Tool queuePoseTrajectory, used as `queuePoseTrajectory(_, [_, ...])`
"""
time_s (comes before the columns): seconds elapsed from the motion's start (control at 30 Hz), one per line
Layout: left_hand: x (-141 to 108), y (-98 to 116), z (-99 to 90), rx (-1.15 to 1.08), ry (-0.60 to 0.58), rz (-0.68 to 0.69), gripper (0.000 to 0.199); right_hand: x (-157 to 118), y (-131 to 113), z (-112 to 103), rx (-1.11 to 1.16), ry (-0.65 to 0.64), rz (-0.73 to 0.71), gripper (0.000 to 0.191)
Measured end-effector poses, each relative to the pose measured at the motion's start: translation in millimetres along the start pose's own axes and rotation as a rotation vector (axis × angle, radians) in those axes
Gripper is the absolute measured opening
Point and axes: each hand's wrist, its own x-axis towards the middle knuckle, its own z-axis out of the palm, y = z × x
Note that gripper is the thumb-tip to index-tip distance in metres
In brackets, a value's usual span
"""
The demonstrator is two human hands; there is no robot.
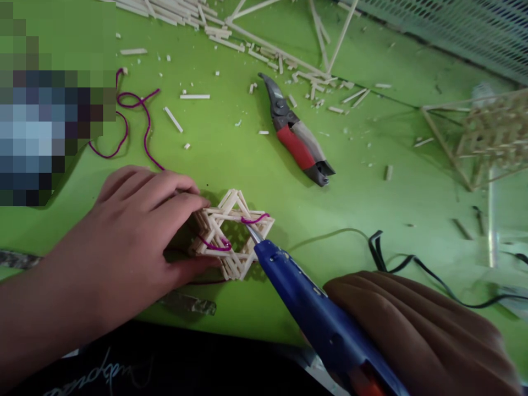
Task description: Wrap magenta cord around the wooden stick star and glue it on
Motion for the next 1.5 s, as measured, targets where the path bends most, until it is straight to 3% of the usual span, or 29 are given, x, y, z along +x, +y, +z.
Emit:
queuePoseTrajectory(0.53, [-0.9,-1.5,0.5,0.006,-0.001,0.003,0.065,2.1,1.1,-1.6,0.017,0.018,0.05,0.019])
queuePoseTrajectory(0.7, [-0.8,-1.4,-0.3,0.004,-0.004,-0.013,0.064,3.6,2.6,-13.7,-0.021,-0.12,-0.01,0.016])
queuePoseTrajectory(0.87, [-0.3,-2.7,0.1,0.001,0.011,0.018,0.065,5.7,3.3,-8.4,-0.021,0.011,-0.019,0.016])
queuePoseTrajectory(1.3, [-0.2,0.8,-1.6,-0.051,0.049,0.001,0.081,2.9,3.4,-9.7,0.058,0.032,0.023,0.025])
queuePoseTrajectory(1.5, [5.7,3.6,-13.5,-0.102,0.089,-0.021,0.055,10.2,11.5,-0.9,0.132,0.043,0.029,0.019])
